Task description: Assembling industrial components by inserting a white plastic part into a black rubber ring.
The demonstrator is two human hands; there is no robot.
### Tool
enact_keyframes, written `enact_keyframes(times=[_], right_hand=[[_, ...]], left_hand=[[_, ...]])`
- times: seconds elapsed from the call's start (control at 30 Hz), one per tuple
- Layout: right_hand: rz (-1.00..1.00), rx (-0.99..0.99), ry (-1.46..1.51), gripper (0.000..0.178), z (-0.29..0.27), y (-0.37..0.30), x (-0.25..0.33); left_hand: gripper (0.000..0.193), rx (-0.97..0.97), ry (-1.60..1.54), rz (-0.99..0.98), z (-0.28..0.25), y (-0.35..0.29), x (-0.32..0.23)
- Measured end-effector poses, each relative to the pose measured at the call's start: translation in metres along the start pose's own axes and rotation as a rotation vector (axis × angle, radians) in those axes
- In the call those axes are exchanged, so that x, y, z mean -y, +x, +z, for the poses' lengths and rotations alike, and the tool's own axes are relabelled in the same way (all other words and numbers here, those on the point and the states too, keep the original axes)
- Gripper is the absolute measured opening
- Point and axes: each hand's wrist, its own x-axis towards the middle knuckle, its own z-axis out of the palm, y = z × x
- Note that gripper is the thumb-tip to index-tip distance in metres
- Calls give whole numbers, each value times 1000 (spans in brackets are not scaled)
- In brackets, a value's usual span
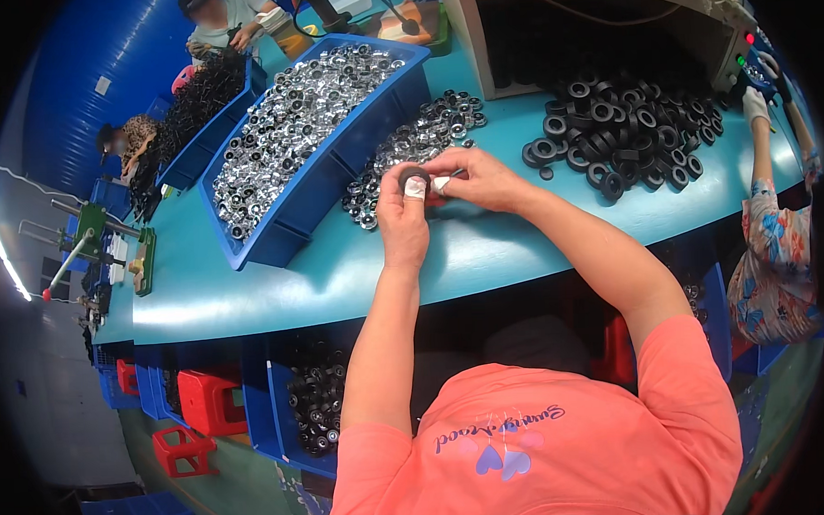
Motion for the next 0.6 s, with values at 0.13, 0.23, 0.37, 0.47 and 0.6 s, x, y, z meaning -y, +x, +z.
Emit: enact_keyframes(times=[0.13, 0.23, 0.37, 0.47, 0.6], right_hand=[[-135, 21, -101, 31, 4, -7, 18], [-176, -12, -105, 31, 5, -8, 15], [-200, -58, -114, 31, 13, -11, 17], [-224, -65, -160, 29, 14, -10, 19], [-122, -113, -74, 29, 18, -11, 21]], left_hand=[[19, -9, 92, 53, -3, 0, -2], [18, -39, 170, 130, 1, -1, -2], [16, -85, 162, 160, -1, -2, 0], [15, -84, 142, 146, -4, 0, 1], [20, -46, 68, 4, -6, 4, -2]])
